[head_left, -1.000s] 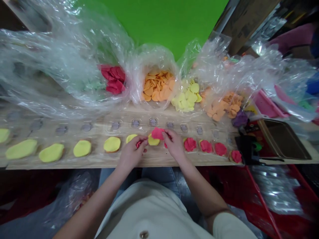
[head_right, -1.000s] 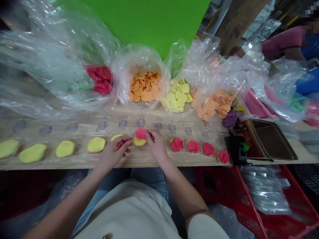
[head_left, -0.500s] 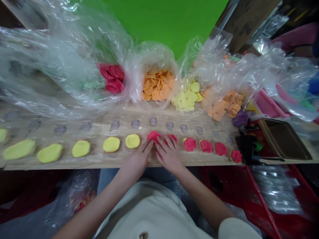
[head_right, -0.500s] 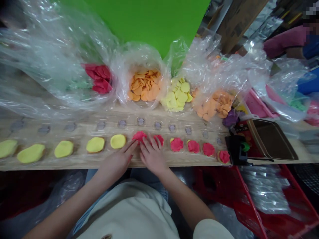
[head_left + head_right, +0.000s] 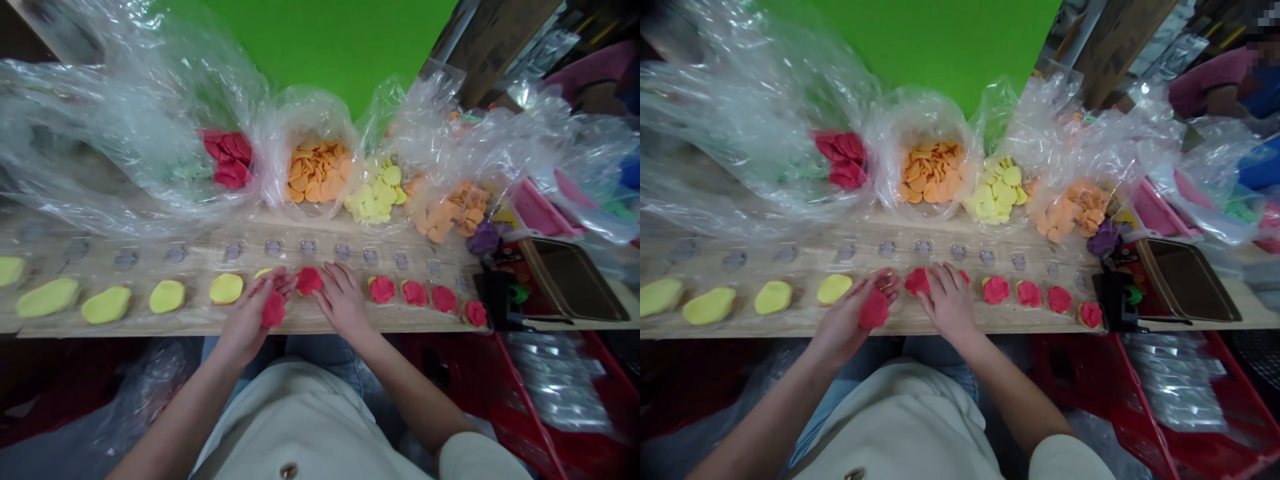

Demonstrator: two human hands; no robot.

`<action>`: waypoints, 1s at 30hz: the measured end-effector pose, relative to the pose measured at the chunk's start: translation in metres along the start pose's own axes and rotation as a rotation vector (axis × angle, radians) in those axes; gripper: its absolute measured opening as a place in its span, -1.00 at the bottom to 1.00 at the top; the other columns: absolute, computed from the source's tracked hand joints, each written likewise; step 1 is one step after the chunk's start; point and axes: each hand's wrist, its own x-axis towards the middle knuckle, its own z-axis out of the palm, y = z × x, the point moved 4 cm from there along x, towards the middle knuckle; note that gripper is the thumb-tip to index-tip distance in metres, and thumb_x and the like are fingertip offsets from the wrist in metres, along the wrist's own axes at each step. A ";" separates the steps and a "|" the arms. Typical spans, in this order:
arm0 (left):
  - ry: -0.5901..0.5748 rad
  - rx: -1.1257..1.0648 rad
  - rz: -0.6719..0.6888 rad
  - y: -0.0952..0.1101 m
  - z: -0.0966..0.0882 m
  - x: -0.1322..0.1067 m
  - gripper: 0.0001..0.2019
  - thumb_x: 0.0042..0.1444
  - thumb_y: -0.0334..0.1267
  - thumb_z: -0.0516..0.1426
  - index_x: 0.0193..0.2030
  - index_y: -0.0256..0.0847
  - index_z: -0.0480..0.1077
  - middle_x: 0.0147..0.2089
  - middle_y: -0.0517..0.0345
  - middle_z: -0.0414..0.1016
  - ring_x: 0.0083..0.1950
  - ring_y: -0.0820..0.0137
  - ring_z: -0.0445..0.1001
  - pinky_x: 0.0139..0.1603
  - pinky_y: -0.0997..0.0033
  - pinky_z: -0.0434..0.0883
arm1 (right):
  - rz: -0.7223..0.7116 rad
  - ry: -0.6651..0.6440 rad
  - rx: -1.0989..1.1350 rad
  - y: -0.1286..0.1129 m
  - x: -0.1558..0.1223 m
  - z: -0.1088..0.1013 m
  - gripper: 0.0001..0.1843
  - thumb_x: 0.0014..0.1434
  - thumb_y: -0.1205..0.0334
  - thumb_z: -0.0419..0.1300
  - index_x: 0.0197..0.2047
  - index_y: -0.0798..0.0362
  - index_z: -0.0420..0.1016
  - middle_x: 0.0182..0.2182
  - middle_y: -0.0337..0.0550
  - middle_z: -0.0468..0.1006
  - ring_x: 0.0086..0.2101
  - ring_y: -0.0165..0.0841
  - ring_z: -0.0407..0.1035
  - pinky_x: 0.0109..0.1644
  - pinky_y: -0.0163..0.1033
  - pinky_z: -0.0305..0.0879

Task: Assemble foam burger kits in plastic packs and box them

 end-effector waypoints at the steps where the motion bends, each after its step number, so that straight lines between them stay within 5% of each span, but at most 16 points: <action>1: -0.011 -0.197 -0.075 0.000 0.001 0.000 -0.61 0.19 -0.07 -0.06 0.11 -0.14 0.25 0.12 -0.02 0.33 0.09 0.25 0.36 0.08 0.11 0.32 | 0.075 0.001 0.165 -0.006 0.002 0.002 -0.61 0.22 0.12 0.00 0.07 0.10 0.32 0.02 -0.01 0.40 0.06 -0.20 0.22 0.12 -0.02 0.17; 4: -0.052 -0.431 -0.162 0.006 0.006 -0.002 -0.57 0.20 -0.04 -0.09 0.15 -0.13 0.22 0.27 0.03 0.17 0.20 0.28 0.24 0.12 0.19 0.30 | 0.301 -0.141 0.708 -0.026 0.007 0.026 -0.67 0.19 0.04 0.03 -0.10 0.07 0.38 -0.28 -0.14 0.53 -0.32 -0.36 0.42 -0.29 -0.25 0.39; 7: -0.027 -0.278 -0.126 0.009 0.000 -0.006 -0.57 0.17 -0.05 -0.04 0.14 -0.14 0.24 0.26 0.01 0.19 0.20 0.27 0.23 0.12 0.22 0.29 | 0.423 -0.202 0.955 -0.033 0.016 0.045 -0.74 0.13 0.06 0.09 -0.27 0.08 0.40 -0.44 -0.23 0.50 -0.45 -0.41 0.40 -0.44 -0.33 0.34; 13: 0.314 0.158 0.099 0.001 -0.070 -0.017 -0.63 0.09 -0.10 0.07 0.00 -0.23 0.32 0.09 -0.04 0.36 0.03 0.26 0.40 0.00 0.23 0.36 | 0.215 0.107 0.392 -0.017 0.041 0.023 -0.79 0.16 0.15 0.07 -0.23 0.06 0.45 -0.35 -0.17 0.51 -0.36 -0.38 0.38 -0.27 -0.28 0.30; 17: 0.366 0.444 0.174 -0.005 -0.100 -0.022 -0.67 0.11 -0.13 0.04 -0.05 -0.25 0.36 -0.02 -0.03 0.43 -0.03 0.27 0.42 -0.06 0.26 0.38 | -0.114 0.060 -0.047 -0.042 0.043 0.037 -0.77 0.24 0.21 -0.01 -0.19 0.04 0.45 -0.29 -0.10 0.48 -0.23 -0.32 0.32 -0.13 -0.22 0.24; 20: 0.273 0.716 0.308 0.000 -0.097 -0.025 -0.71 0.14 -0.20 0.00 -0.05 -0.23 0.37 -0.03 -0.01 0.43 0.00 0.28 0.39 -0.01 0.26 0.35 | -0.295 -0.082 -0.255 -0.061 0.033 0.065 -0.79 0.24 0.25 0.00 -0.18 0.02 0.45 -0.27 -0.10 0.47 -0.20 -0.29 0.29 -0.11 -0.19 0.21; 23: 0.119 1.005 0.450 0.005 -0.082 -0.026 -0.67 0.17 -0.29 -0.04 0.06 -0.20 0.30 0.07 -0.01 0.38 0.10 0.28 0.30 0.12 0.20 0.25 | -0.314 -0.122 -0.292 -0.066 0.021 0.078 -0.77 0.25 0.26 -0.02 -0.13 0.04 0.43 -0.26 -0.10 0.48 -0.20 -0.28 0.28 -0.12 -0.17 0.21; 30: -0.095 1.504 0.537 -0.003 -0.059 -0.019 -0.48 0.16 -0.31 -0.07 0.28 -0.25 0.03 0.33 0.01 0.03 0.34 0.14 -0.07 0.25 0.00 -0.01 | -0.213 -0.032 -0.331 -0.051 0.000 0.054 -0.60 0.23 0.15 0.00 0.10 0.07 0.32 0.11 -0.01 0.31 0.14 -0.10 0.04 0.15 0.06 0.02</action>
